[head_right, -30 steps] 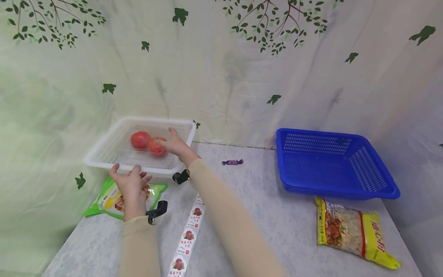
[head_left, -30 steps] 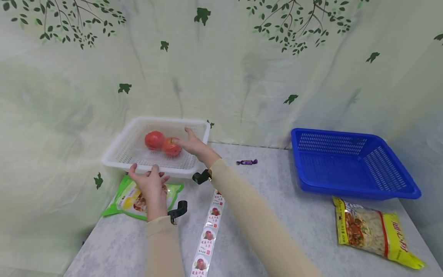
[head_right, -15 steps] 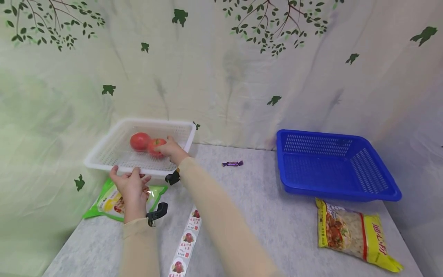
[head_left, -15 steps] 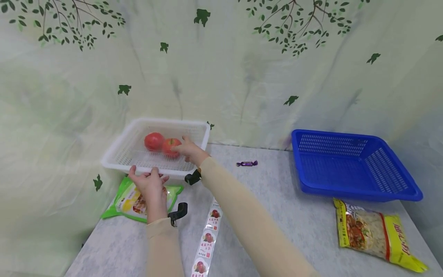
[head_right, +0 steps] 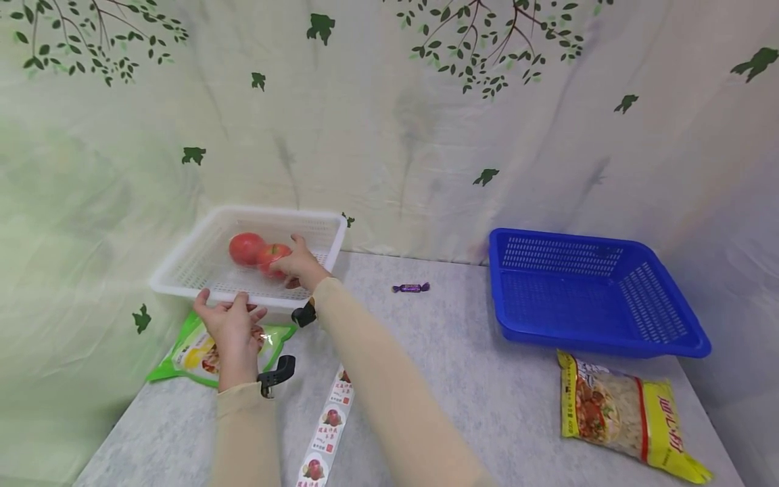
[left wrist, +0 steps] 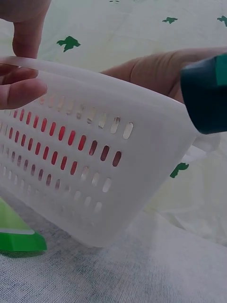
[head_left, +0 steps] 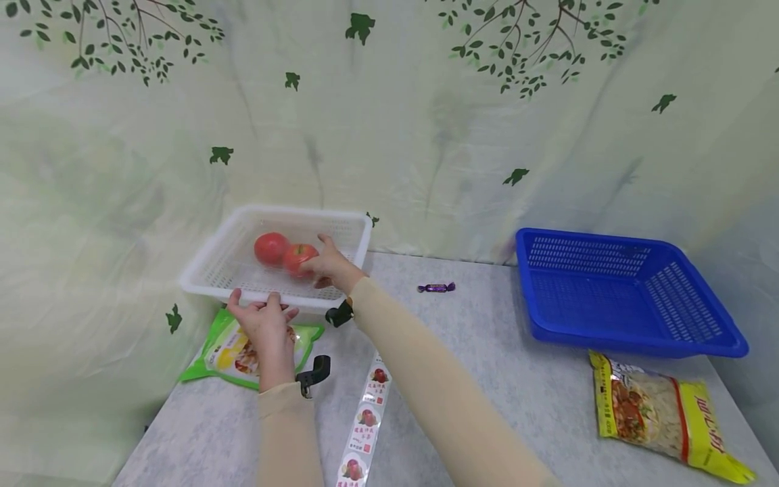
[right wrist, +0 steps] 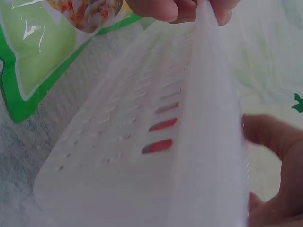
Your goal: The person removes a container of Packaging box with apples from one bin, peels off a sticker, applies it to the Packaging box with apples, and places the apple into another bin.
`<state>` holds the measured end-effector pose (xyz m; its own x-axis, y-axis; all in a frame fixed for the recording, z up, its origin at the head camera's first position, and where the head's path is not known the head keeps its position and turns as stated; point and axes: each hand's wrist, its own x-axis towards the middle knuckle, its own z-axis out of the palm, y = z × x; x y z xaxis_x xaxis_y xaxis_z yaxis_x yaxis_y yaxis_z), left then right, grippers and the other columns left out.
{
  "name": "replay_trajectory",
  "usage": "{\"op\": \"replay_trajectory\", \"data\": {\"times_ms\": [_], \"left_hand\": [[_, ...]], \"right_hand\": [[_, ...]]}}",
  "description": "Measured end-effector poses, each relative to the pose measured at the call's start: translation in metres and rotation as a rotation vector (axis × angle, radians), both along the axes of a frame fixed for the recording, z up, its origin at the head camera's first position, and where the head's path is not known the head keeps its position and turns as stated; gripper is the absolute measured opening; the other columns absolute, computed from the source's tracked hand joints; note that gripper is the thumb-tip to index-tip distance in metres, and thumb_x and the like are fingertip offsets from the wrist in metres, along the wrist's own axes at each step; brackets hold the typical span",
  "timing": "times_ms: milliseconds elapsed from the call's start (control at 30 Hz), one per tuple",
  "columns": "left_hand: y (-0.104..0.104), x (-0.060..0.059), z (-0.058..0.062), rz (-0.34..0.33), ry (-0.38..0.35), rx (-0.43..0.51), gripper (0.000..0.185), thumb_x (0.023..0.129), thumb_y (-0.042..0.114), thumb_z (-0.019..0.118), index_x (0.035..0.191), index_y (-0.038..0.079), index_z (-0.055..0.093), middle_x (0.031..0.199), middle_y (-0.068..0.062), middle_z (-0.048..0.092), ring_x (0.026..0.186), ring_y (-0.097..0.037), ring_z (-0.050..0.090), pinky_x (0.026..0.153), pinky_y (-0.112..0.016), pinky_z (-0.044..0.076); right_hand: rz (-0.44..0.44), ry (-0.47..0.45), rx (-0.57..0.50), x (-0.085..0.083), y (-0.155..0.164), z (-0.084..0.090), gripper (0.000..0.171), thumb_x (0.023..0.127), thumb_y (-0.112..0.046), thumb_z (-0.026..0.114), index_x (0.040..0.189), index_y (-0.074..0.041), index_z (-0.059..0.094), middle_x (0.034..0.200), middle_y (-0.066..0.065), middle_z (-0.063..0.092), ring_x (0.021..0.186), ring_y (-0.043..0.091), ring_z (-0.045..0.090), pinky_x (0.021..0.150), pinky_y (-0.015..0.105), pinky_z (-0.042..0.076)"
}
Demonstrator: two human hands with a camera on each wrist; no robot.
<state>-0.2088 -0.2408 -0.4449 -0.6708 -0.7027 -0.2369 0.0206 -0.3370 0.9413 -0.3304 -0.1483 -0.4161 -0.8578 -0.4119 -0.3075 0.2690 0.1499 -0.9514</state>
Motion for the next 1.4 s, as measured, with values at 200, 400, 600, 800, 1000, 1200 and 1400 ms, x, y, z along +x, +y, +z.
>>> {"op": "replay_trajectory", "data": {"times_ms": [200,400,600,800,1000,1200,1400], "left_hand": [[0.000,0.000,0.001,-0.001,0.005,0.003,0.075,0.107,0.015,0.059,0.163,0.032,0.012,0.109,-0.001,0.054,0.056,-0.012,0.062,0.059,-0.021,0.059],[0.000,0.001,0.000,0.000,0.013,0.007,0.075,0.107,0.015,0.059,0.163,0.032,0.012,0.110,-0.001,0.053,0.057,-0.011,0.062,0.060,-0.021,0.060],[-0.001,0.001,-0.003,-0.003,0.010,-0.002,0.076,0.107,0.017,0.060,0.163,0.032,0.011,0.108,0.000,0.052,0.057,-0.011,0.062,0.062,-0.021,0.060],[-0.002,0.001,-0.003,-0.007,0.007,0.001,0.076,0.107,0.019,0.061,0.163,0.032,0.011,0.108,0.000,0.051,0.055,-0.012,0.062,0.061,-0.021,0.060],[-0.002,0.002,-0.001,-0.011,-0.002,-0.001,0.076,0.107,0.020,0.060,0.163,0.033,0.011,0.110,0.002,0.053,0.056,-0.012,0.063,0.059,-0.021,0.058],[-0.002,0.001,0.000,-0.002,-0.014,-0.009,0.075,0.107,0.020,0.062,0.162,0.034,0.013,0.114,0.003,0.055,0.058,-0.012,0.064,0.062,-0.022,0.060],[-0.001,0.001,0.000,0.007,-0.030,-0.012,0.075,0.106,0.021,0.064,0.161,0.036,0.015,0.114,0.004,0.054,0.059,-0.013,0.064,0.062,-0.022,0.060]], "right_hand": [[0.061,0.013,0.061,-0.006,-0.003,-0.005,0.086,0.092,-0.006,0.077,0.159,-0.029,0.028,0.119,0.020,0.066,0.052,0.020,0.054,0.075,0.044,0.064],[0.034,0.083,0.069,-0.004,-0.004,-0.008,0.068,0.091,-0.010,0.075,0.145,-0.024,0.037,0.091,0.008,0.065,0.054,0.017,0.047,0.080,0.046,0.060],[0.036,0.107,0.030,0.001,0.000,-0.005,0.057,0.090,-0.010,0.074,0.135,-0.019,0.040,0.065,0.000,0.048,0.054,0.016,0.041,0.071,0.042,0.055],[0.010,0.100,0.047,-0.001,-0.003,-0.006,0.058,0.090,-0.012,0.074,0.137,-0.020,0.042,0.075,-0.001,0.053,0.055,0.013,0.042,0.071,0.037,0.057],[0.030,0.092,-0.076,-0.002,0.002,-0.006,0.061,0.091,-0.009,0.072,0.142,-0.014,0.039,0.065,-0.002,0.050,0.053,0.014,0.043,0.081,0.047,0.058],[0.033,0.099,-0.161,-0.003,0.007,-0.005,0.068,0.091,-0.007,0.068,0.150,-0.007,0.033,0.060,-0.004,0.047,0.053,0.013,0.044,0.061,0.030,0.051],[0.029,0.098,-0.193,-0.002,0.013,0.000,0.066,0.089,-0.005,0.067,0.146,-0.007,0.035,0.063,-0.003,0.050,0.054,0.013,0.045,0.058,0.028,0.048]]}}
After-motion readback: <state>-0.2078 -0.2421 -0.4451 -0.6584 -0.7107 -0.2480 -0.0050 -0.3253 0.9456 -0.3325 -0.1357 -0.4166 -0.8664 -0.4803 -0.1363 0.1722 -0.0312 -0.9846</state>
